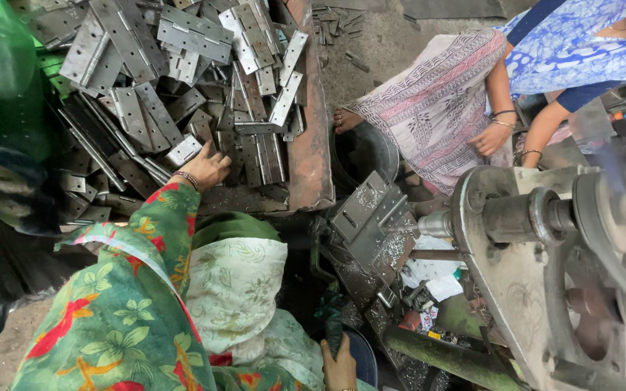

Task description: The person repeatedly picks up metal brackets from a bin, places them into a press machine, and operates the lever to process them. The person then removes the processed brackets and places them into a pile.

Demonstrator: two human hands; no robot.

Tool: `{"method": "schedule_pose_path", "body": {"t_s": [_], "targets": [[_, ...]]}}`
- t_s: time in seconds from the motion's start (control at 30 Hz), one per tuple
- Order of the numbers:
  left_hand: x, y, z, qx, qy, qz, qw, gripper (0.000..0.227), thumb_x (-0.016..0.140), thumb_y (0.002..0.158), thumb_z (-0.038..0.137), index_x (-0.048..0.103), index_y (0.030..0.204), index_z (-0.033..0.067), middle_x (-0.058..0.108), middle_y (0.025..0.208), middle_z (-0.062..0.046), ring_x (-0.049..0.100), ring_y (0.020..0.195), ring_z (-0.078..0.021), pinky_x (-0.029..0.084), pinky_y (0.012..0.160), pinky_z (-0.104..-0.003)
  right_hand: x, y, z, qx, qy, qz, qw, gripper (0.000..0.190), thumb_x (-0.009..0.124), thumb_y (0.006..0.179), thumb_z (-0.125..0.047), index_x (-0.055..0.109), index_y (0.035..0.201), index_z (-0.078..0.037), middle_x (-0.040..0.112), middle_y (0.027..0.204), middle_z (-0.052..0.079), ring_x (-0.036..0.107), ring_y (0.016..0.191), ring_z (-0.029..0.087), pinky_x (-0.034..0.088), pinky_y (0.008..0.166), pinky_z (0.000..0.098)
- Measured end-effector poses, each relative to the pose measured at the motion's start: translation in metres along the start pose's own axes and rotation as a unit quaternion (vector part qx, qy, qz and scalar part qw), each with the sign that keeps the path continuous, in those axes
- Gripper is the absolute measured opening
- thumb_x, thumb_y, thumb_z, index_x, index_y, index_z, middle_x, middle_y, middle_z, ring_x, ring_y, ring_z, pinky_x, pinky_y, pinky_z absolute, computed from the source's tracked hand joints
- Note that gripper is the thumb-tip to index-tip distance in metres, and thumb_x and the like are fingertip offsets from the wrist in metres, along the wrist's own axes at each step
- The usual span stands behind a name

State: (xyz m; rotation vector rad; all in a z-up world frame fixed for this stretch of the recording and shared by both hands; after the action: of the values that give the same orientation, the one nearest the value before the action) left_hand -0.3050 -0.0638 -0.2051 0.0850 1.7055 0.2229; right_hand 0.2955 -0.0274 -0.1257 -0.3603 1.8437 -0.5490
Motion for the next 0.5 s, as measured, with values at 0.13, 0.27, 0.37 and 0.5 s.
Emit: {"method": "schedule_pose_path", "body": {"t_s": [0.13,0.27,0.37,0.5], "targets": [[0.01,0.005,-0.001,0.02,0.001,-0.006,1.0,0.02,0.056,0.092,0.024,0.072,0.103,0.0172,0.061,0.113,-0.001,0.06,0.111,-0.0205,0.04,0.107,-0.055,0.001,-0.002,-0.005,-0.003,0.001,-0.002,1.0,0.063,0.065,0.09,-0.044,0.044,0.143,-0.018,0.078,0.086,0.021,0.08,0.079,0.037,0.059,0.074,0.0454],[0.02,0.0,0.001,0.045,-0.003,-0.029,0.999,0.02,0.056,0.093,0.022,0.071,0.104,0.0166,0.062,0.113,0.0,0.06,0.111,-0.0217,0.044,0.102,-0.049,0.002,-0.008,-0.014,-0.011,-0.013,-0.012,1.0,0.063,0.065,0.09,-0.043,0.045,0.143,-0.018,0.079,0.086,0.021,0.081,0.079,0.037,0.06,0.074,0.0452],[0.012,0.005,0.001,0.074,-0.009,-0.053,0.996,0.02,0.056,0.093,0.021,0.071,0.106,0.016,0.062,0.113,0.0,0.059,0.111,-0.0226,0.047,0.098,-0.045,0.002,-0.015,-0.024,-0.02,-0.024,-0.018,0.999,0.062,0.065,0.09,-0.043,0.045,0.143,-0.018,0.079,0.086,0.021,0.081,0.079,0.037,0.06,0.074,0.045],[-0.05,0.037,0.016,0.111,-0.077,0.002,0.991,0.043,0.062,0.074,0.015,0.065,0.117,0.0151,0.062,0.113,-0.004,0.059,0.106,-0.0263,0.05,0.089,-0.042,-0.006,-0.029,-0.036,-0.036,-0.031,-0.005,0.999,0.063,0.064,0.089,-0.044,0.045,0.143,-0.018,0.079,0.086,0.021,0.081,0.08,0.038,0.06,0.075,0.0452]]}}
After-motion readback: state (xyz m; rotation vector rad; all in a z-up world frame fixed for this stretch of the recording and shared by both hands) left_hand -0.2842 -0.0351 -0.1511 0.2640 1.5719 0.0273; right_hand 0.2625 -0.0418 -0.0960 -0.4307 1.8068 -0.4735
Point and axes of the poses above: each hand's wrist, its own y-axis towards the middle knuckle, its own x-axis out of the palm, z = x × y, the point moved 8 cm from there along y, towards the middle knuckle
